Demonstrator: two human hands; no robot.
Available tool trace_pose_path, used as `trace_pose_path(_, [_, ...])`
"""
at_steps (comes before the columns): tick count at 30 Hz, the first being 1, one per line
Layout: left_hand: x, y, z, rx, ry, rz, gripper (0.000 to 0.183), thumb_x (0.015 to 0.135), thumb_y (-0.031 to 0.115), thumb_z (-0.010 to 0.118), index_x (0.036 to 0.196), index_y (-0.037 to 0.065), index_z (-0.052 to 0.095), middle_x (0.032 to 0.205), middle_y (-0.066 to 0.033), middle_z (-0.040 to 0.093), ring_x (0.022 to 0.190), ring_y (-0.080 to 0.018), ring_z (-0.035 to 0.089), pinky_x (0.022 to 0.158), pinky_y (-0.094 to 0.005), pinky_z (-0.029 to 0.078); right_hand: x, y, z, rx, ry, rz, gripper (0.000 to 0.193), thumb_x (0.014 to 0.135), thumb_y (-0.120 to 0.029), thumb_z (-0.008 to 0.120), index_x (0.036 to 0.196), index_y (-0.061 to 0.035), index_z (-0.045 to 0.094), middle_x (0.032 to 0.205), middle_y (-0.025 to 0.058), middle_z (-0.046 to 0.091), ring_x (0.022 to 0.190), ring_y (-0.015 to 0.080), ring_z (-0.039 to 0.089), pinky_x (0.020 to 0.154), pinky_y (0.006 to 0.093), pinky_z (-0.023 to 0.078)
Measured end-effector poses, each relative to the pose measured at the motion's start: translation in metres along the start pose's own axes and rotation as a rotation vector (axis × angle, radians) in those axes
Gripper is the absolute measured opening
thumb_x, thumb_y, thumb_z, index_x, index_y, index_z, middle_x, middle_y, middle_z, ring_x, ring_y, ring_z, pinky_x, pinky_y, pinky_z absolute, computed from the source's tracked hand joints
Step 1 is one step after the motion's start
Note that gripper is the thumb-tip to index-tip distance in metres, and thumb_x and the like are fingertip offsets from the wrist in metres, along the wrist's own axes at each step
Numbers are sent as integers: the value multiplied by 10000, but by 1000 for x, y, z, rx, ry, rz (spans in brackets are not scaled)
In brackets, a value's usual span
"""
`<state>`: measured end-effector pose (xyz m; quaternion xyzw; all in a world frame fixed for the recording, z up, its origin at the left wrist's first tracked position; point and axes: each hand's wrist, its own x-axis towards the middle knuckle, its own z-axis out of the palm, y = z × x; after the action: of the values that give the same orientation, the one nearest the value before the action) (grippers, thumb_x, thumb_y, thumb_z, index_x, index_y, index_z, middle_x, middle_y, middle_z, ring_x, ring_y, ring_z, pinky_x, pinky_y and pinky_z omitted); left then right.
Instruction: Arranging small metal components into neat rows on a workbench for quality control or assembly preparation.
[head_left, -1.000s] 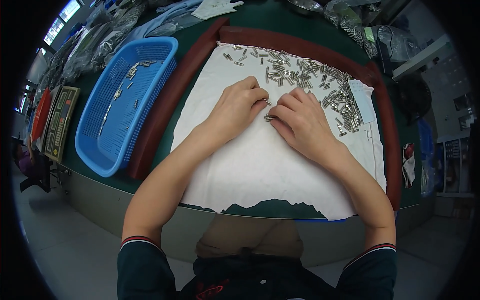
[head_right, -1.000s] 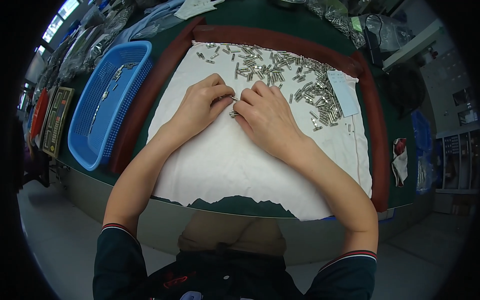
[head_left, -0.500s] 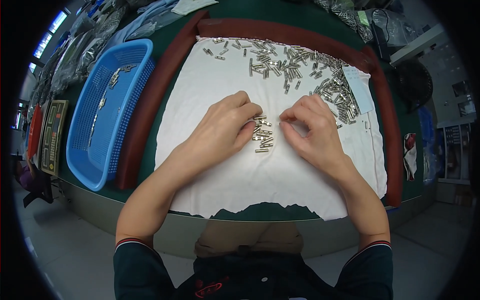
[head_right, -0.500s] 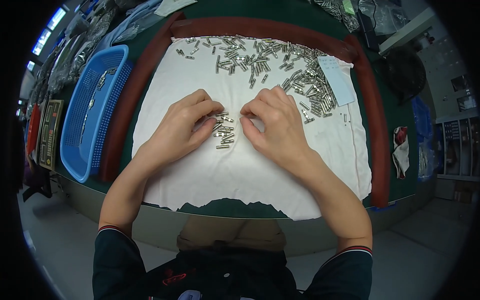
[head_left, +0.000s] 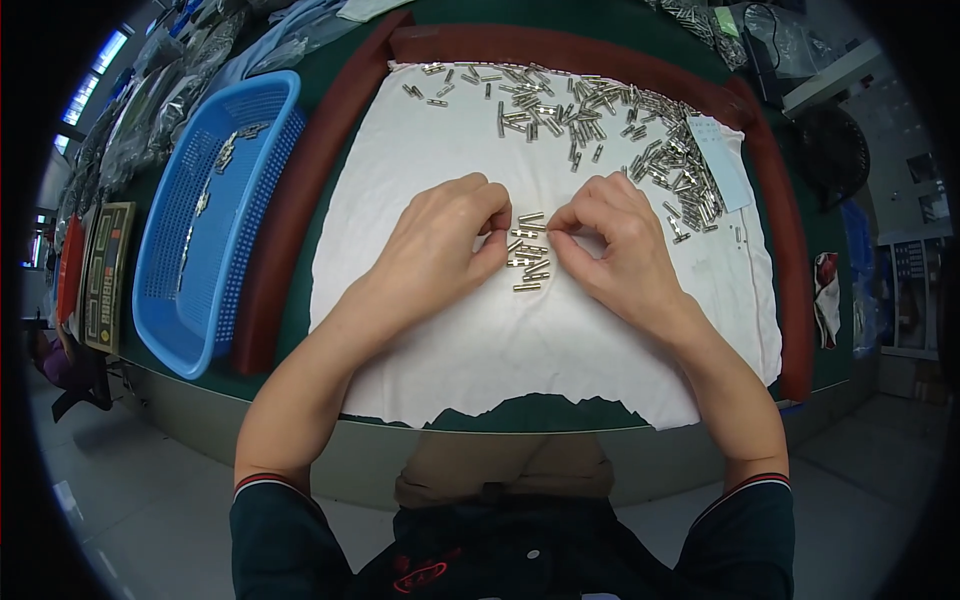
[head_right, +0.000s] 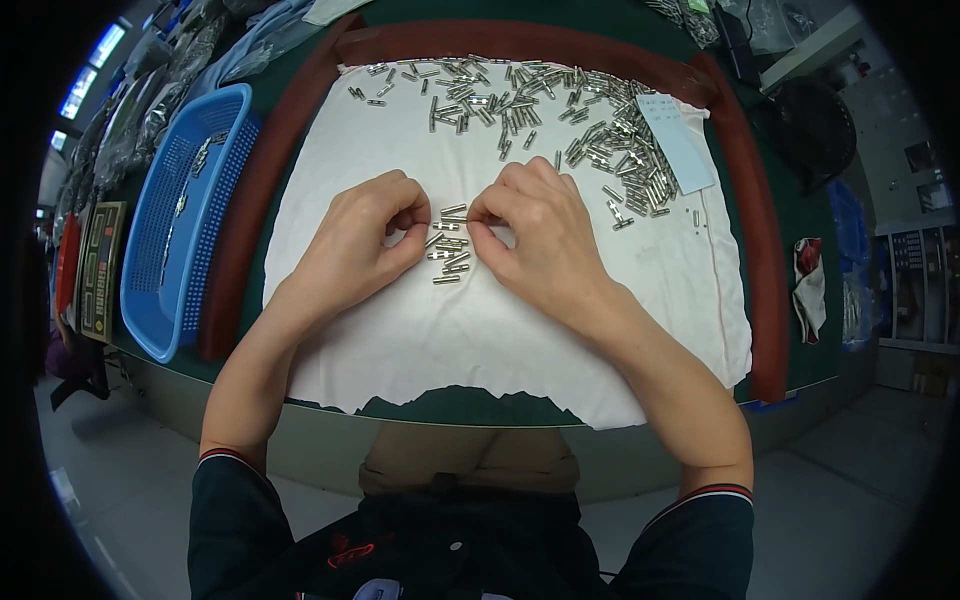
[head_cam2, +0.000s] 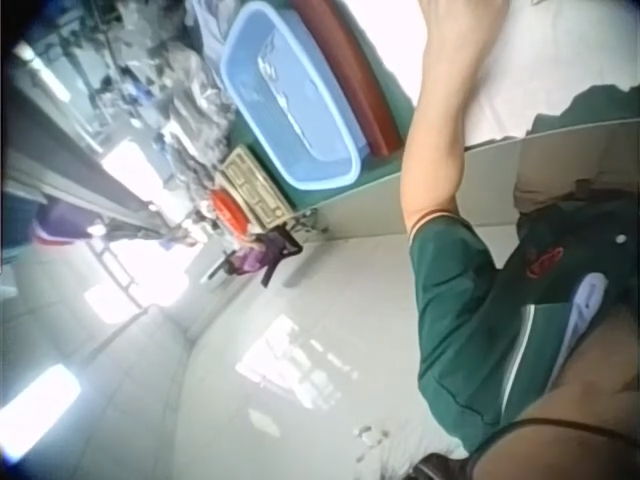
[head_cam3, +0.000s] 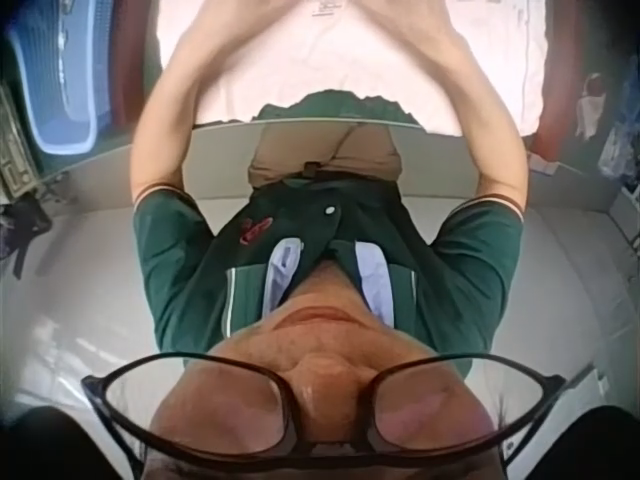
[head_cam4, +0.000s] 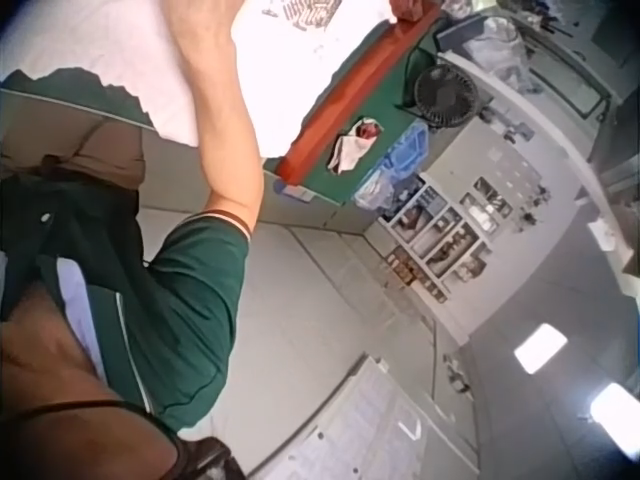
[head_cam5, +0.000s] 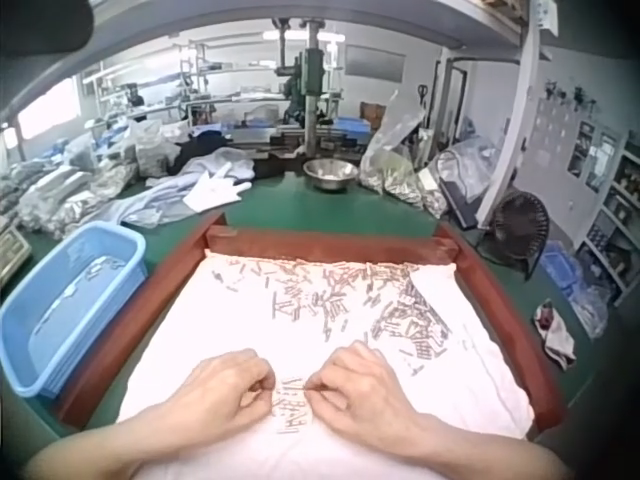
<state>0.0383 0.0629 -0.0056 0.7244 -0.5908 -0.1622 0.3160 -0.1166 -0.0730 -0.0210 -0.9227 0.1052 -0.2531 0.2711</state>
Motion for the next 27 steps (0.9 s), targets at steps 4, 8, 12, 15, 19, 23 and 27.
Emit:
trace_pose_path(4, [1,1,9,37,52,87,83,761,14,611,826,-32,589,804,-130,602,719,-253,604,646,-355,482,1,1,4,-21,11,-26,45,731,-58,690,758,-49,656,762,42,567,810,236,530,731,362,409])
trace_pose_path(8, [-1,5,2,116,75,116,107,743,49,628,803,-33,596,797,-133,609,720,-261,611,651,-352,487,-2,-5,-2,7,-7,-46,46,707,-55,682,741,-55,651,759,37,565,804,230,528,722,357,399])
trace_pose_path(12, [-1,5,3,-16,7,27,128,730,65,639,802,-35,606,789,-135,613,720,-256,619,661,-346,495,-3,-5,-5,17,-36,-74,76,689,-10,678,750,-34,639,755,59,567,771,235,522,702,344,412])
trace_pose_path(15, [-1,6,2,-3,6,21,126,732,56,638,810,-38,608,796,-135,615,721,-250,618,664,-338,496,-2,-4,-3,11,-52,-68,72,693,-9,678,751,-33,642,758,59,570,770,234,521,698,346,415])
trace_pose_path(19, [-1,4,0,16,-9,7,112,743,39,633,813,-44,604,803,-133,616,723,-250,619,667,-338,498,-3,-4,-2,33,-73,-62,53,705,-50,681,732,-60,636,765,39,561,789,229,520,717,360,391])
trace_pose_path(23, [0,0,3,-20,7,46,113,760,21,626,850,-47,624,821,-130,625,720,-254,626,663,-339,500,-3,-4,2,18,-62,-114,59,720,-54,685,751,-61,636,771,40,557,792,234,522,722,362,395])
trace_pose_path(27, [-1,0,3,-28,-3,91,137,763,13,611,883,-44,643,834,-133,630,711,-255,629,657,-337,500,-2,-4,2,5,-42,-155,56,730,-55,684,756,-62,635,769,40,556,797,236,525,724,362,398])
